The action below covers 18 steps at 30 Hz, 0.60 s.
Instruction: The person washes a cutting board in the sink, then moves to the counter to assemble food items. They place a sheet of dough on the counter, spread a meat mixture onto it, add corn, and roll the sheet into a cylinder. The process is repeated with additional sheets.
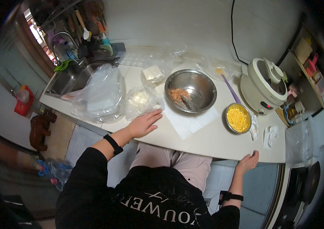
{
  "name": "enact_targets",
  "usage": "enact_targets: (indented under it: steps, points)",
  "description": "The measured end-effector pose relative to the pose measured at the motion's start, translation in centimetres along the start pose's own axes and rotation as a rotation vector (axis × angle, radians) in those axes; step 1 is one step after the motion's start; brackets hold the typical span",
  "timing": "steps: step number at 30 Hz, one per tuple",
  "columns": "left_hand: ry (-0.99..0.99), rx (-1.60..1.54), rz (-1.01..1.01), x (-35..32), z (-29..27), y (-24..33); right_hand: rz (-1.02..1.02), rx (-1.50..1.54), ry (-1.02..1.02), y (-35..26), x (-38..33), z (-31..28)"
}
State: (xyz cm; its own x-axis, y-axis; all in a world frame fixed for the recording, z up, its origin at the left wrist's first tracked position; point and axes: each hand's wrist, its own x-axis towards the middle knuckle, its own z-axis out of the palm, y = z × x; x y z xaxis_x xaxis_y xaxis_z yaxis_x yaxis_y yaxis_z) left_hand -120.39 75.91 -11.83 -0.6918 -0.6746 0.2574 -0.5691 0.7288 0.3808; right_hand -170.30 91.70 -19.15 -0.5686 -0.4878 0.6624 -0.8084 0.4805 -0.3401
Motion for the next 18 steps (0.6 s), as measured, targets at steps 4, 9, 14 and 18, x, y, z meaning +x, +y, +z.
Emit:
enact_targets:
  steps: [4, 9, 14, 18]
  points:
    - [0.089, 0.003, -0.013, -0.3, -0.2, 0.3, 0.006, 0.051, -0.002, 0.1, -0.1, -0.2]
    - [0.153, -0.083, -0.064, -1.1, -2.1, 1.3, 0.026, 0.284, -0.048, -2.4, 0.2, -2.4]
    - [0.382, -0.236, -0.366, -1.8, -5.8, 2.4, -0.095, 0.421, -0.162, -8.3, 1.4, -5.1]
    - [0.522, -0.239, -0.617, -1.7, -8.0, 2.2, 0.027, 0.737, -0.499, -13.8, 2.5, -5.2]
